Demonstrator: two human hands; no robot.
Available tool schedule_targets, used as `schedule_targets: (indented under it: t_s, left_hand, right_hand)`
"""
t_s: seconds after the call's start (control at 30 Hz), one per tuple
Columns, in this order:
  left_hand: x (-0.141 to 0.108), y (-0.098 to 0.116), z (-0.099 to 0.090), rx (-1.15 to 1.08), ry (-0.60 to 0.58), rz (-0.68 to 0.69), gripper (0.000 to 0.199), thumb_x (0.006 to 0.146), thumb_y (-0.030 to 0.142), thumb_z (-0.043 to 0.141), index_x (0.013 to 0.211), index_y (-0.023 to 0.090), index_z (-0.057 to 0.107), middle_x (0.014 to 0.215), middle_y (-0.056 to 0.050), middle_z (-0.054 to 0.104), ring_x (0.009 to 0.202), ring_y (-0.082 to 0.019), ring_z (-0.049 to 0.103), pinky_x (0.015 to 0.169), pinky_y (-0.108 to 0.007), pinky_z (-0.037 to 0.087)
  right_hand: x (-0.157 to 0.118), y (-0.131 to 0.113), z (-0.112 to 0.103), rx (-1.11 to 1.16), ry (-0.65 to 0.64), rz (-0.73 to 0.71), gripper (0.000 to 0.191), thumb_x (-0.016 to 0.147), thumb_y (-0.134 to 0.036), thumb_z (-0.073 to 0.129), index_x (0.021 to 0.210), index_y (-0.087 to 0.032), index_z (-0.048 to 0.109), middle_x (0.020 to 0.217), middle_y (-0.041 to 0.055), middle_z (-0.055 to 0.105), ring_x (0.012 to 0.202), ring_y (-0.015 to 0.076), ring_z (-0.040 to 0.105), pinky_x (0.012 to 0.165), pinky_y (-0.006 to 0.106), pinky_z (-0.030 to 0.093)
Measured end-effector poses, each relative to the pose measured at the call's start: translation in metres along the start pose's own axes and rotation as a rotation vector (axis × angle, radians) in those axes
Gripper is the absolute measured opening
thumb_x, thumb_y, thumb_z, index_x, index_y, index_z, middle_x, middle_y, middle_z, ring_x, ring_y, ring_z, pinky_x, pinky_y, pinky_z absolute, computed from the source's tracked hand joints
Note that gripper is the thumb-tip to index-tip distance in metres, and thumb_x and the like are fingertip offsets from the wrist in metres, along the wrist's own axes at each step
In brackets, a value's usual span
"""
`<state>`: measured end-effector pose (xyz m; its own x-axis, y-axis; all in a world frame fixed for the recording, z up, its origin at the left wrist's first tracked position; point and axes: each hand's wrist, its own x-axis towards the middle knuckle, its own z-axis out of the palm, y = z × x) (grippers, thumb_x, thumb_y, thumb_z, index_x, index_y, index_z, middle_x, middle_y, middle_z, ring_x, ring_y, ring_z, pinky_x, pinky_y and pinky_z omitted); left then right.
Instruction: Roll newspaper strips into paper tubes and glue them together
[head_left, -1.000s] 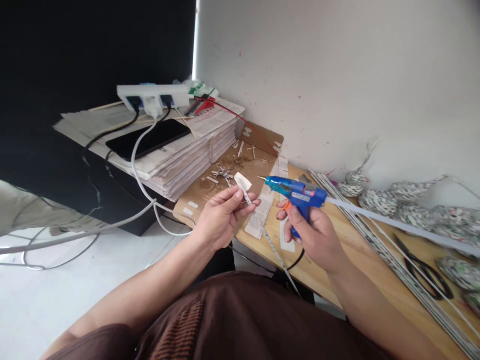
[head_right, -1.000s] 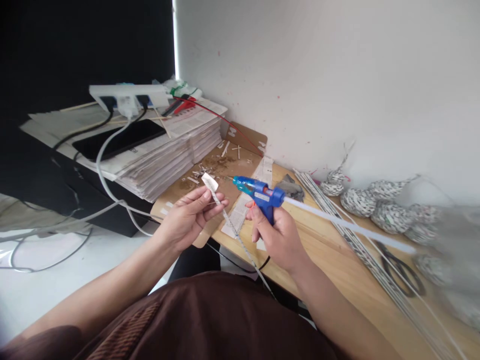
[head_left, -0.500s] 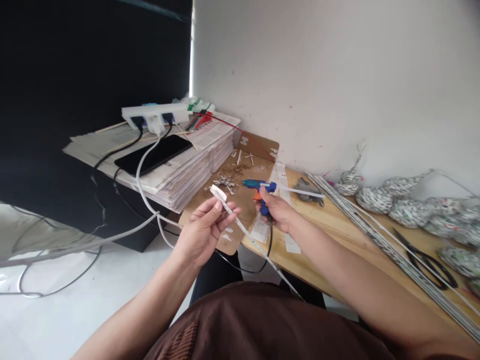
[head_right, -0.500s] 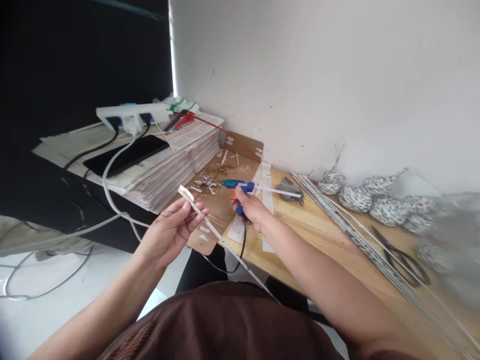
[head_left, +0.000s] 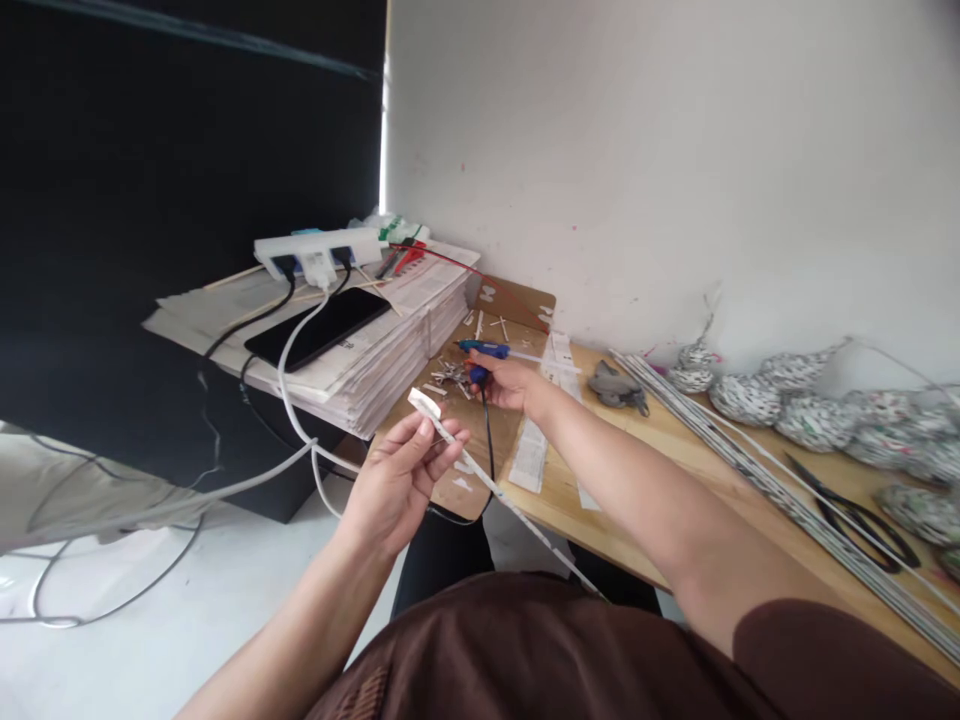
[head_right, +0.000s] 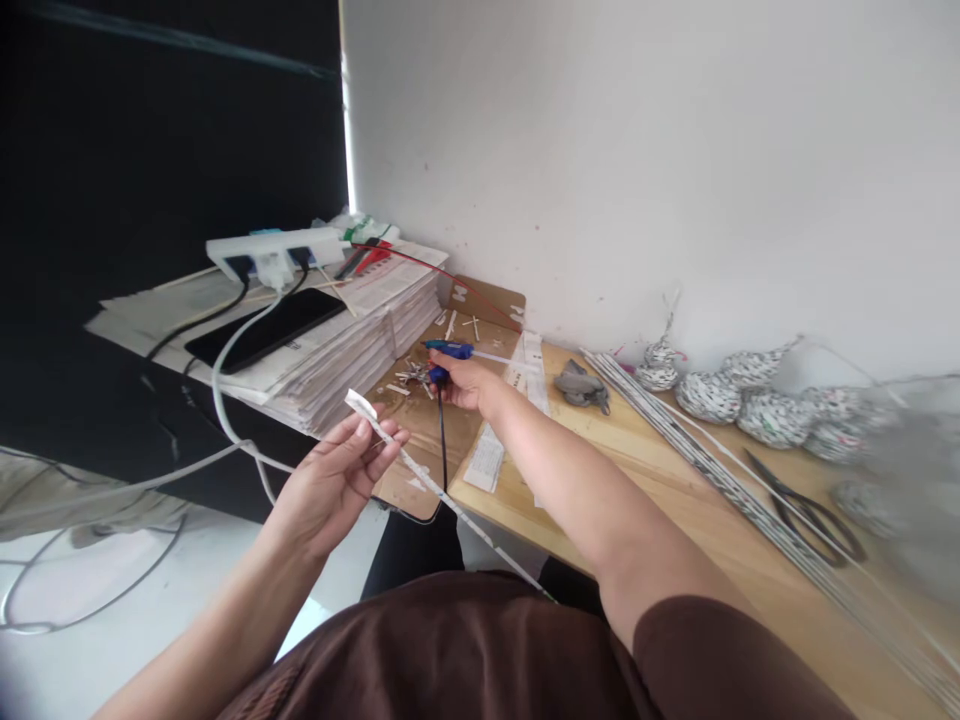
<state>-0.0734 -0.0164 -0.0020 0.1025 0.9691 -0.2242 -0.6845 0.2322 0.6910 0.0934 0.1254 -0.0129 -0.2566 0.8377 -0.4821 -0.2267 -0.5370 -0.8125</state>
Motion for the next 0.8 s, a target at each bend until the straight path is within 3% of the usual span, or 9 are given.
schedule_targets:
  t_s: [0.2,0.43,0.57,0.63,0.7,0.77,0.8]
  left_hand:
    - [0.000,-0.002,0.000,-0.008,0.010,-0.015,0.012,0.083,0.009,0.060,0.092,0.012,0.066,0.086,-0.009,0.072,0.086,-0.018,0.071,0.083,-0.028,0.057]
    - [0.004,-0.005,0.004,0.015,0.019,-0.037,0.015,0.082,0.010,0.061,0.096,0.013,0.066,0.086,-0.009,0.072,0.087,-0.020,0.071,0.082,-0.028,0.058]
    - [0.008,-0.008,0.007,0.015,-0.005,-0.042,0.013,0.082,0.012,0.063,0.095,0.012,0.066,0.086,-0.009,0.072,0.086,-0.020,0.071,0.082,-0.028,0.057]
    - [0.011,-0.009,0.009,0.006,-0.025,-0.039,0.013,0.082,0.012,0.063,0.095,0.011,0.066,0.086,-0.009,0.072,0.087,-0.019,0.071,0.082,-0.027,0.057]
    - [0.014,-0.010,0.013,-0.002,-0.039,-0.039,0.013,0.082,0.012,0.062,0.094,0.010,0.066,0.086,-0.010,0.072,0.087,-0.019,0.070,0.082,-0.027,0.056]
    - [0.015,-0.012,0.018,-0.003,-0.043,-0.051,0.013,0.082,0.011,0.061,0.094,0.010,0.066,0.086,-0.010,0.072,0.087,-0.019,0.070,0.082,-0.026,0.056]
    - [0.016,-0.014,0.021,-0.001,-0.046,-0.060,0.013,0.082,0.011,0.061,0.094,0.011,0.066,0.086,-0.010,0.072,0.087,-0.019,0.070,0.082,-0.026,0.056]
  right_hand:
    - [0.009,0.001,-0.005,0.002,-0.004,-0.006,0.027,0.090,-0.041,0.053,0.079,-0.016,0.050,0.057,-0.0032,0.054,0.043,0.0063,0.046,0.040,0.016,0.041]
    - [-0.011,-0.002,-0.008,-0.142,0.111,-0.041,0.026,0.093,-0.041,0.047,0.084,-0.017,0.052,0.059,-0.0002,0.055,0.048,0.0103,0.050,0.046,0.021,0.044]
    - [-0.048,0.003,-0.015,-0.332,0.208,-0.137,0.022,0.081,-0.038,0.067,0.077,-0.018,0.059,0.062,0.0002,0.056,0.055,0.0122,0.052,0.053,0.023,0.042]
    - [-0.077,0.013,-0.015,-0.712,0.263,-0.414,0.028,0.078,-0.044,0.068,0.071,-0.018,0.061,0.064,0.0003,0.056,0.061,0.0120,0.052,0.057,0.022,0.041]
    - [-0.106,0.029,-0.012,-0.907,0.132,-0.458,0.040,0.084,-0.054,0.056,0.070,-0.017,0.063,0.063,0.0010,0.058,0.063,0.0129,0.053,0.060,0.024,0.042]
    - [-0.130,0.046,-0.006,-0.848,-0.032,-0.392,0.041,0.084,-0.056,0.054,0.078,-0.017,0.063,0.071,0.0017,0.063,0.065,0.0126,0.057,0.061,0.024,0.044]
    - [-0.138,0.054,-0.004,-0.786,-0.035,-0.391,0.039,0.081,-0.055,0.059,0.083,-0.016,0.063,0.073,0.0016,0.063,0.066,0.0125,0.058,0.061,0.024,0.046]
